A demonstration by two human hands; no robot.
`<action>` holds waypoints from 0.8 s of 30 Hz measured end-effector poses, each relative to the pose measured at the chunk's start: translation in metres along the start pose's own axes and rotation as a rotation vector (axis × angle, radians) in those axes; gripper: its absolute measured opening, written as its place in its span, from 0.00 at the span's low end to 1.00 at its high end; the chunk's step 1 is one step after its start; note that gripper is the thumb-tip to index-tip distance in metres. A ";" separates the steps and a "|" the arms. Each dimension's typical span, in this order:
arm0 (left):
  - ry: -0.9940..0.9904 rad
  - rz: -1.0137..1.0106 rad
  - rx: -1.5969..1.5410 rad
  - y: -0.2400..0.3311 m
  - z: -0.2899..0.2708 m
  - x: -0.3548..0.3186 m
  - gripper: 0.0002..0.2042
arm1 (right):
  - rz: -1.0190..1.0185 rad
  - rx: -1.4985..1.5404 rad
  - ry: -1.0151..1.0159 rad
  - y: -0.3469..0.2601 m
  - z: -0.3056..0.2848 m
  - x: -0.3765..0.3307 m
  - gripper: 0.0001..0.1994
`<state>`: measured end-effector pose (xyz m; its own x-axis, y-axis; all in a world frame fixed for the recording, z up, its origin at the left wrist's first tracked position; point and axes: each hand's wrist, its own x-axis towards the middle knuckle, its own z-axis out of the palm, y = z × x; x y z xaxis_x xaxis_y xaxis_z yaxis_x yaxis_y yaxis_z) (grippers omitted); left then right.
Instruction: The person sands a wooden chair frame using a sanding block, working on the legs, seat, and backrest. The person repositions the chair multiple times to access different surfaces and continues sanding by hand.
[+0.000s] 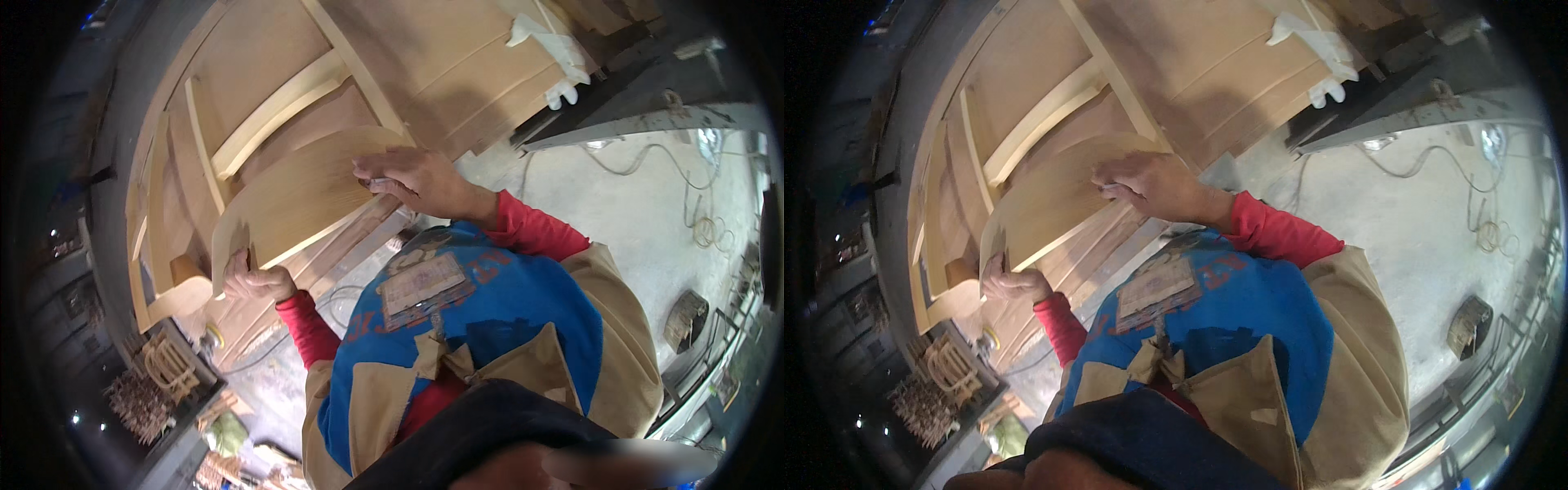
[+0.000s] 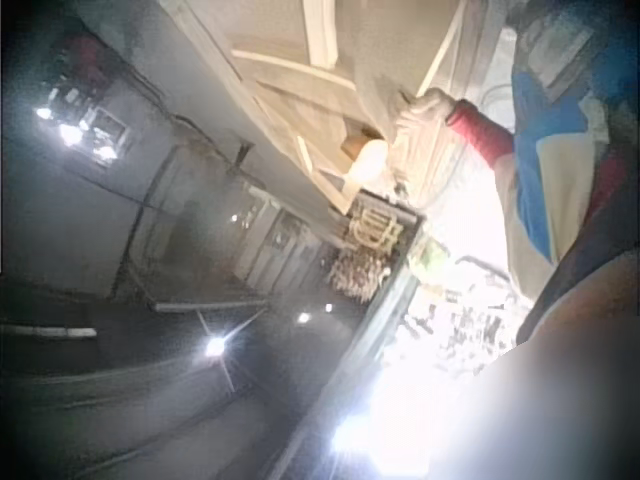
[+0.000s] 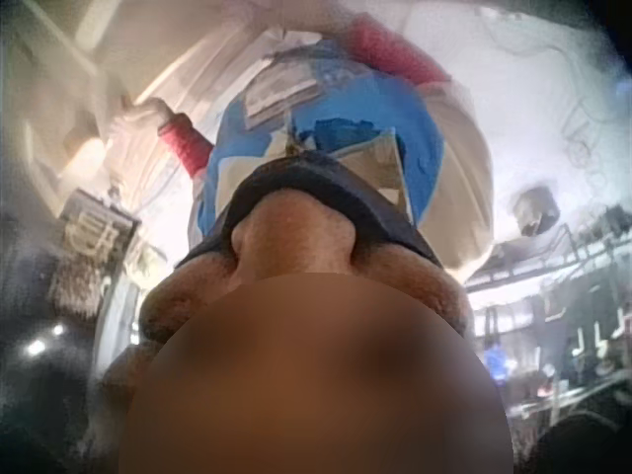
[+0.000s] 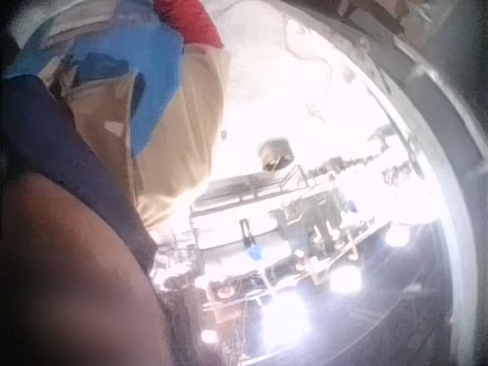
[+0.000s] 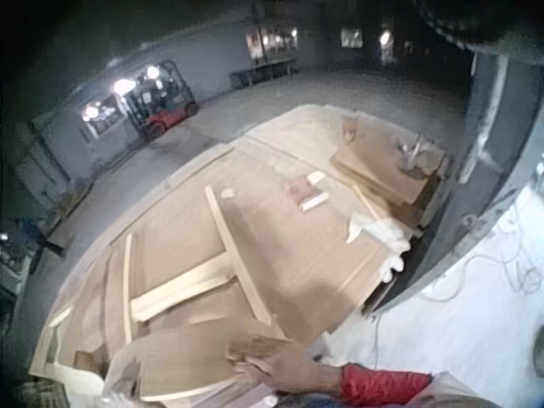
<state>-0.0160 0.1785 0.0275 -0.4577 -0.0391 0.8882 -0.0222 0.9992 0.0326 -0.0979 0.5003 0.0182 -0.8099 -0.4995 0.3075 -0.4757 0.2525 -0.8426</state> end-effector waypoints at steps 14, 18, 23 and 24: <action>-0.906 -0.512 -0.973 0.152 0.016 0.145 0.17 | -0.270 0.791 0.199 -0.036 -0.036 0.087 0.22; -1.096 -0.511 -0.834 0.170 0.038 0.171 0.16 | -0.225 0.490 0.385 0.004 -0.041 0.052 0.33; -1.460 0.418 -0.457 0.137 0.062 0.161 0.19 | 0.414 -0.176 -0.035 0.079 -0.004 -0.072 0.50; -1.608 0.347 -0.582 0.129 0.075 0.152 0.20 | 0.642 -0.281 -0.285 0.083 0.020 -0.089 0.53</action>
<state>-0.1547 0.3008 0.1324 -0.7300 0.5541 -0.4002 0.3897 0.8184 0.4223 -0.0585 0.5495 -0.0875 -0.8553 -0.3688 -0.3639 -0.0412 0.7485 -0.6619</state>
